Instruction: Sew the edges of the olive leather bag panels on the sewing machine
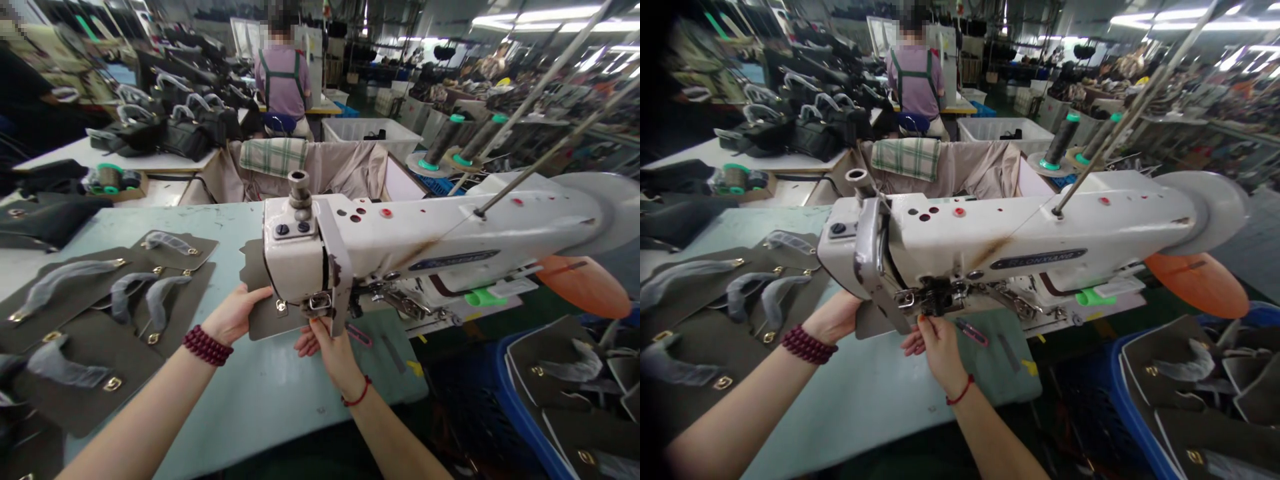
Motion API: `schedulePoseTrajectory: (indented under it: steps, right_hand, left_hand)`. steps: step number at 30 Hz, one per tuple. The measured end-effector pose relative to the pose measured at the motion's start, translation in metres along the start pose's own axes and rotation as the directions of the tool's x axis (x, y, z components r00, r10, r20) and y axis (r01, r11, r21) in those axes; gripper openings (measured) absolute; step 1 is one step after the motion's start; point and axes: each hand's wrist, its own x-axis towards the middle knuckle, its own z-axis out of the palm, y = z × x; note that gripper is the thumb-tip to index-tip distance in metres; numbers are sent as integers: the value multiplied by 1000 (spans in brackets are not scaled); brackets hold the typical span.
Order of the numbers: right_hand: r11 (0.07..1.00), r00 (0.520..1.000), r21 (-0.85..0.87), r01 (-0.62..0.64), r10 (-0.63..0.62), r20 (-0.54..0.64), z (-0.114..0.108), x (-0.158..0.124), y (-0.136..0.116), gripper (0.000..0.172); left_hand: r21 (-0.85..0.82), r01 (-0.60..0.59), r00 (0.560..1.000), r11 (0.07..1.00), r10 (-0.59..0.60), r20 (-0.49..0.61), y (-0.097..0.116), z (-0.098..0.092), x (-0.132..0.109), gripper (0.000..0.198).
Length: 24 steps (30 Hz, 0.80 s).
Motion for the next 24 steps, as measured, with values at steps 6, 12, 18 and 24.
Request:
schedulePoseTrajectory:
  steps: [6,12,18,24]
  right_hand:
    - [1000,1000,-4,7,-7,8,1,0,1,55]
    - [999,999,-24,25,-24,42,-2,-3,-3,50]
    - [999,998,-14,32,-32,47,-1,-5,-3,48]
    - [999,1000,37,24,-23,-17,6,-4,3,50]
  left_hand:
    - [50,34,999,998,-34,-5,-2,-8,-9,34]
    - [331,117,942,936,-211,262,-11,-10,-32,29]
    - [430,-44,944,902,-104,314,-13,-9,-32,38]
    - [553,-131,945,823,-66,321,-16,-12,-27,44]
